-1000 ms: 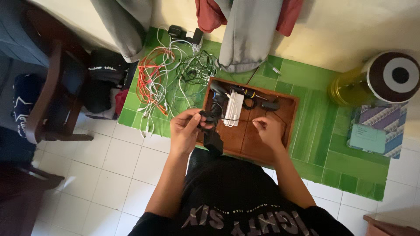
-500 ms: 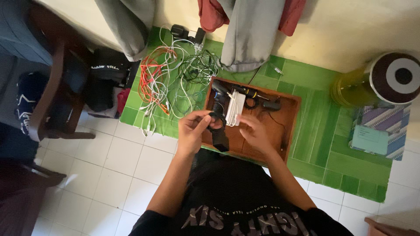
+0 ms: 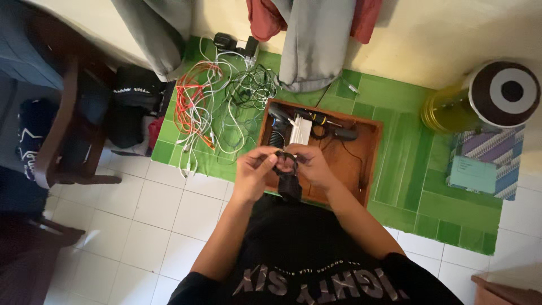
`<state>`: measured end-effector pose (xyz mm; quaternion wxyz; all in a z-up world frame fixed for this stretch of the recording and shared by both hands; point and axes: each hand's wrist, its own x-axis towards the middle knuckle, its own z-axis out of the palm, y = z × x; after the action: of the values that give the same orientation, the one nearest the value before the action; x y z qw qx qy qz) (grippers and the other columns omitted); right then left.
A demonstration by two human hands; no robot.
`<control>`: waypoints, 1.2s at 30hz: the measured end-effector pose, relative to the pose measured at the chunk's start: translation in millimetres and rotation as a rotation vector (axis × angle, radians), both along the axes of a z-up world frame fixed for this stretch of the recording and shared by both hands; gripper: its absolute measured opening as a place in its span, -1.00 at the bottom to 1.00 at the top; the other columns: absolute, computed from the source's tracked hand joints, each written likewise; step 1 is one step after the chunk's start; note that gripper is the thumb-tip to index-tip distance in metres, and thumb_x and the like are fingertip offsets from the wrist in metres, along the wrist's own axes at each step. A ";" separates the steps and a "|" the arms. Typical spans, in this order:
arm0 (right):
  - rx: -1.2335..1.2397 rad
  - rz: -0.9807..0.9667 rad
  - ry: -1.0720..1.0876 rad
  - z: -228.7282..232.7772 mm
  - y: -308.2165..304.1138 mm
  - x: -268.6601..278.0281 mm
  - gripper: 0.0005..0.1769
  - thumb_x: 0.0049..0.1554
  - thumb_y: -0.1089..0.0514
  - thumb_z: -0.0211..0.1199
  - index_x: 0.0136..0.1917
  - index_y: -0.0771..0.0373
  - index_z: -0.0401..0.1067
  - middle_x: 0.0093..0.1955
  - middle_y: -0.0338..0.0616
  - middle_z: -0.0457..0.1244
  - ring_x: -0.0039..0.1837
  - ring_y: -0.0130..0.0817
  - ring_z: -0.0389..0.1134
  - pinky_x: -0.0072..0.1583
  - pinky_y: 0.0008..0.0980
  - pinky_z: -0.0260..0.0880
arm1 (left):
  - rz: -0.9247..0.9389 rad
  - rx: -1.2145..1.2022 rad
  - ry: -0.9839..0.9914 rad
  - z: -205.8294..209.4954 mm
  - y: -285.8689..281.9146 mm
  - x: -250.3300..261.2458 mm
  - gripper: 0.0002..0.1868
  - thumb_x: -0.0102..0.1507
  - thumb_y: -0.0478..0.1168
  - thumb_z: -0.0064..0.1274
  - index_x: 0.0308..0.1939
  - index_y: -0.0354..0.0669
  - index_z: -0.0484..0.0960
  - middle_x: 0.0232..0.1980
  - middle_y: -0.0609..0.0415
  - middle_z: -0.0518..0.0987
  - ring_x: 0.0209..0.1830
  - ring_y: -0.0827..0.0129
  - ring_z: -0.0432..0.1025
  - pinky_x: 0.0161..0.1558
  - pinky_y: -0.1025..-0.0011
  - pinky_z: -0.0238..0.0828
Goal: The person is working on a small black electronic device, likely a power adapter, using a soldering iron and other tools. They are seen stripping wires, soldering connections, and manipulating the device's casing. The task involves detailed hand movements and the use of various tools to repair or assemble the electronic component.
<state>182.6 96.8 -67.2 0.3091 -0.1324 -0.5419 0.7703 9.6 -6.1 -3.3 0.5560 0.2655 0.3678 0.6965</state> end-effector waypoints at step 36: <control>0.511 -0.441 -0.435 65.5 9.8 11.7 -0.89 0.21 0.27 0.36 -0.04 0.39 0.56 -0.13 -0.12 0.43 -0.16 -0.49 0.44 -0.12 -0.50 0.48 | -0.080 -0.198 0.411 -4.9 4.0 -37.0 -0.82 0.30 -0.35 0.18 -0.05 -0.40 0.68 -0.30 0.05 0.67 -0.30 0.47 0.54 -0.16 0.51 0.49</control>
<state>194.3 106.6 -1.8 0.3680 -0.3246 -0.7273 0.4799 -27.4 -2.1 -8.2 0.5200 0.3601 0.5290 0.5658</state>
